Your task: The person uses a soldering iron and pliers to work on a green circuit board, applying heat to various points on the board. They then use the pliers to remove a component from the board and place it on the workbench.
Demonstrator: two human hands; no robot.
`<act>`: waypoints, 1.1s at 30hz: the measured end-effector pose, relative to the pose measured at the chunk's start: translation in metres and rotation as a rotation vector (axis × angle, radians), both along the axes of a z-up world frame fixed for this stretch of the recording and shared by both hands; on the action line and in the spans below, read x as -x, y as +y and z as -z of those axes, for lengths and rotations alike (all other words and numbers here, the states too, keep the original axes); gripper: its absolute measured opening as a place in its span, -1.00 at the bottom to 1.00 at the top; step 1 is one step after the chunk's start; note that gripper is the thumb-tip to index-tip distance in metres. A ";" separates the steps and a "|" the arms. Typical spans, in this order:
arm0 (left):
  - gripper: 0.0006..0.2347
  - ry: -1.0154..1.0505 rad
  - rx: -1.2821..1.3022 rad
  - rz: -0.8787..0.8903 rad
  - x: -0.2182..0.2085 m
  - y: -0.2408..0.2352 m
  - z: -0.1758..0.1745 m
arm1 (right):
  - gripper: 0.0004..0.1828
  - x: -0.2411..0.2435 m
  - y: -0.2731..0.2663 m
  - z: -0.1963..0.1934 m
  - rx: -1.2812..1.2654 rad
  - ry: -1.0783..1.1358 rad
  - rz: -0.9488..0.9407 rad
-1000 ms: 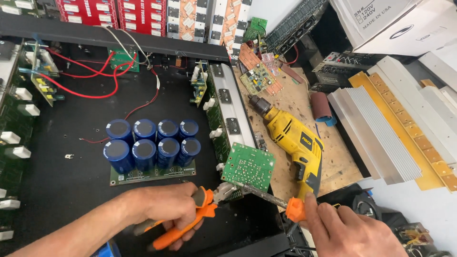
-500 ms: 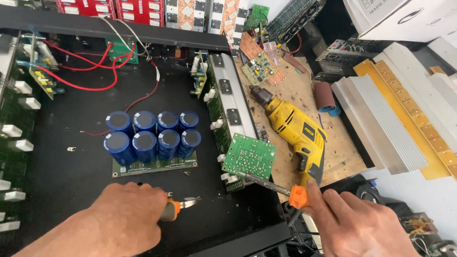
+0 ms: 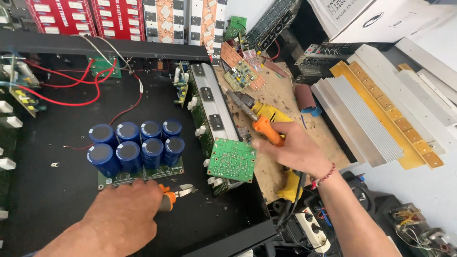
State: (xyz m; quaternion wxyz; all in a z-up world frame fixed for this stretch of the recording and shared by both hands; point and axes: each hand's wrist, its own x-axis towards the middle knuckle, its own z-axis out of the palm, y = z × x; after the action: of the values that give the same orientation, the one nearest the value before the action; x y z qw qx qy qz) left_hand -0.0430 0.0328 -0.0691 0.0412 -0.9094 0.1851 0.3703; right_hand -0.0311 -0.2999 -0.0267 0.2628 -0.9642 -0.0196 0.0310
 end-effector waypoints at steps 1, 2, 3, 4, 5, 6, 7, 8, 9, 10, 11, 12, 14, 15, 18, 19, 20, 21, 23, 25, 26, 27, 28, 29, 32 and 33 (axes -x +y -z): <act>-0.70 -0.003 -0.002 -0.001 0.002 -0.001 0.009 | -0.39 -0.004 0.004 0.004 -0.002 -0.003 -0.001; -0.66 -0.118 -0.101 0.045 0.005 -0.003 0.019 | -0.39 -0.007 0.008 0.007 0.011 0.016 -0.009; -0.62 -0.232 -0.200 0.091 0.007 -0.004 0.029 | -0.40 -0.010 0.012 0.012 0.023 0.035 -0.017; -0.62 -0.228 -0.203 0.087 0.007 -0.003 0.032 | -0.40 -0.010 0.014 0.010 0.021 0.039 -0.021; -0.59 -0.289 -0.217 0.104 0.008 -0.001 0.035 | -0.43 -0.010 0.015 0.010 -0.019 0.029 -0.047; -0.56 -0.343 -0.235 0.119 0.011 0.002 0.038 | -0.46 -0.009 0.018 0.011 -0.063 0.026 -0.075; -0.56 -0.331 -0.241 0.115 0.010 0.003 0.019 | -0.46 -0.009 0.018 0.014 -0.068 0.037 -0.082; -0.62 -0.216 -0.143 0.020 0.006 0.004 -0.001 | -0.44 -0.010 0.018 0.016 -0.129 0.035 -0.081; -0.64 -0.103 -0.046 -0.077 0.002 0.004 -0.021 | -0.39 -0.012 0.017 0.017 -0.191 0.034 -0.079; -0.64 -0.104 -0.051 -0.080 0.001 0.009 -0.021 | -0.39 -0.011 0.019 0.020 -0.196 0.033 -0.083; -0.67 -0.122 0.035 -0.142 0.000 0.015 -0.022 | -0.59 -0.010 0.020 0.021 -0.363 0.069 -0.004; -0.70 -0.145 0.124 -0.205 -0.002 0.020 -0.022 | -0.77 -0.009 0.022 0.022 -0.528 0.102 0.075; -0.69 -0.068 0.168 -0.305 -0.002 0.016 -0.051 | -0.81 -0.006 0.018 0.027 -0.744 0.132 0.141; -0.67 0.013 0.216 -0.402 -0.001 0.013 -0.067 | -0.84 -0.004 0.015 0.030 -0.955 0.165 0.214; -0.59 0.086 0.390 -0.458 0.006 0.004 -0.075 | -0.89 0.000 0.008 0.030 -1.210 0.241 0.291; -0.59 0.069 0.398 -0.435 0.003 -0.005 -0.083 | -0.89 0.000 0.007 0.032 -1.211 0.211 0.294; -0.58 0.269 0.399 -0.521 0.002 -0.013 -0.089 | -0.91 0.002 0.005 0.035 -1.295 0.261 0.277; -0.58 0.471 0.396 -0.600 0.002 -0.021 -0.095 | -0.93 0.004 0.004 0.040 -1.379 0.312 0.257; -0.59 0.523 0.403 -0.570 0.006 -0.034 -0.104 | -0.94 0.009 0.006 0.040 -1.438 0.336 0.223; -0.61 0.575 0.408 -0.549 0.008 -0.044 -0.106 | -0.92 0.013 0.010 0.040 -1.497 0.371 0.181; -0.62 0.574 0.393 -0.524 0.008 -0.049 -0.103 | -0.94 0.014 0.012 0.040 -1.460 0.354 0.222; -0.61 0.573 0.377 -0.500 0.008 -0.054 -0.099 | -0.95 0.016 0.014 0.041 -1.423 0.336 0.262; -0.61 0.571 0.376 -0.501 0.008 -0.055 -0.100 | -0.95 0.017 0.015 0.041 -1.425 0.336 0.260; -0.58 0.607 0.431 -0.487 0.007 -0.057 -0.100 | -0.94 0.018 0.015 0.041 -1.453 0.338 0.213; -0.58 0.617 0.443 -0.480 0.007 -0.060 -0.100 | -0.93 0.019 0.015 0.045 -1.490 0.332 0.190; -0.61 0.594 0.403 -0.490 0.007 -0.061 -0.100 | -0.92 0.019 0.015 0.047 -1.494 0.327 0.215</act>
State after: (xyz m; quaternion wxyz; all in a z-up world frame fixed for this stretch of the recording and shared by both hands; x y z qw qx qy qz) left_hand -0.0501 -0.0284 0.0309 -0.2814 -0.7703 0.0362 0.5711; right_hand -0.0503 -0.2850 -0.0736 0.8450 -0.5106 0.0973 0.1260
